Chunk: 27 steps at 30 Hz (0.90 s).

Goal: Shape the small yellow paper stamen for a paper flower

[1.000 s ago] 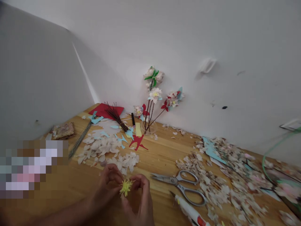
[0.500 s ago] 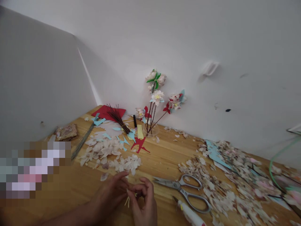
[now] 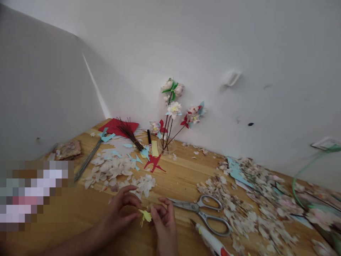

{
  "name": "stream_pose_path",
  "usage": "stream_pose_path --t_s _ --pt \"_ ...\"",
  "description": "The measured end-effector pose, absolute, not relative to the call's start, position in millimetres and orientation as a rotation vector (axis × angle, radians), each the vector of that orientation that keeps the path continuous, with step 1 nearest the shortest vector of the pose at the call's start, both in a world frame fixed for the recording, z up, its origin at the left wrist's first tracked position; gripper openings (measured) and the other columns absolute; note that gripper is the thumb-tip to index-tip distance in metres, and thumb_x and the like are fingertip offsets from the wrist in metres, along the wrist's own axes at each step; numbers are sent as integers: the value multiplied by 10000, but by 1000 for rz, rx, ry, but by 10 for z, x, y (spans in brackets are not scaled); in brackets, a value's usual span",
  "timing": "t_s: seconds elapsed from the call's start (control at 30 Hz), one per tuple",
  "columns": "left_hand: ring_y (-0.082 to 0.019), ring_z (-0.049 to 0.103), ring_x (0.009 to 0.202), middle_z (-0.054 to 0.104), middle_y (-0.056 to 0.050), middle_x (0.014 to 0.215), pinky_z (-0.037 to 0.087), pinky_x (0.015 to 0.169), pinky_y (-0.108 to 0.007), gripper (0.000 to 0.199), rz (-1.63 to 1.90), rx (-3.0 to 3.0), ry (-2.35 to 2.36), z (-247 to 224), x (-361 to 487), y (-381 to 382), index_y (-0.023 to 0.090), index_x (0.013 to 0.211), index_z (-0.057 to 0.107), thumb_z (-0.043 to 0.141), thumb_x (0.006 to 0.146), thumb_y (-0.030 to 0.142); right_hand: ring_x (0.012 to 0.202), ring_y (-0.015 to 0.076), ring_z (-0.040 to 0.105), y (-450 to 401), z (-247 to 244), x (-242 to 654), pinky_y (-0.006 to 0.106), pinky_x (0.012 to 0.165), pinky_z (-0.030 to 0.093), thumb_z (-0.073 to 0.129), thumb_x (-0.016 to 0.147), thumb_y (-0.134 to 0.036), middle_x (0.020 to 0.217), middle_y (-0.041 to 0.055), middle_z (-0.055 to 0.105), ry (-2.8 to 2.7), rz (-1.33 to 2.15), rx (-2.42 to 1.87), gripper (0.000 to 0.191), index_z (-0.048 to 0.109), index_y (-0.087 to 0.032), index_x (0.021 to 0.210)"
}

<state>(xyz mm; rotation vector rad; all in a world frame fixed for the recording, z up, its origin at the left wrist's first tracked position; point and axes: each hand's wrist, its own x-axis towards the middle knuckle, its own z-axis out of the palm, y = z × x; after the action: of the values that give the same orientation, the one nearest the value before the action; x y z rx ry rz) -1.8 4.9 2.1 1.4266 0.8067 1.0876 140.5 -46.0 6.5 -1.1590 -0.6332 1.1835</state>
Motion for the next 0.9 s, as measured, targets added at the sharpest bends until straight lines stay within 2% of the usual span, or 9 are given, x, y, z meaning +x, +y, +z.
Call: stream_pose_path --t_s 0.17,0.33,0.4,0.5,0.6,0.77,0.9 --pt "-142 615 680 642 29 711 488 690 -288 510 1064 1285 794 43 -1 60 241 1053 392 677 644 136 622 153 569 -452 27 1381 243 496 425 638 679 -520 747 -11 634 -585 1210 -1083 399 487 -252 934" --pt "-138 616 645 644 29 707 492 649 -278 505 1055 1272 772 17 4 53 242 1071 403 679 655 166 669 151 565 -450 -8 1332 218 490 420 731 628 -390 758 -16 600 -630 1127 -1149 392 514 -248 922" --pt "-151 625 727 658 9 785 490 704 -293 511 1071 1300 775 15 -4 42 255 1098 402 676 672 187 657 136 567 -447 12 1333 219 515 437 748 619 -351 760 -27 610 -586 1203 -1106 376 534 -250 910" --pt "-184 593 925 634 -43 1007 458 836 -333 477 1076 1379 774 20 -24 14 266 1111 442 673 695 229 635 105 575 -434 57 1358 205 544 449 777 587 -285 749 -52 623 -426 1390 -952 381 570 -257 905" --pt "-209 553 1014 571 -60 1127 447 875 -348 382 1051 1403 746 16 -36 -7 270 1069 526 662 713 275 632 93 588 -417 78 1368 189 538 451 781 579 -248 760 -49 639 -294 1510 -851 377 600 -249 909" --pt "-252 503 1102 551 -78 1144 431 904 -380 214 1048 1357 660 1 -20 9 252 923 657 633 731 344 626 111 605 -412 44 1305 214 551 463 765 588 -256 840 -10 667 -337 1564 -858 337 621 -241 893" --pt "-250 546 1040 593 -88 1057 445 868 -375 139 1032 1338 691 -1 -17 44 232 786 702 648 716 340 645 139 610 -441 27 1257 231 519 458 747 599 -306 866 12 663 -434 1586 -866 354 607 -240 918"
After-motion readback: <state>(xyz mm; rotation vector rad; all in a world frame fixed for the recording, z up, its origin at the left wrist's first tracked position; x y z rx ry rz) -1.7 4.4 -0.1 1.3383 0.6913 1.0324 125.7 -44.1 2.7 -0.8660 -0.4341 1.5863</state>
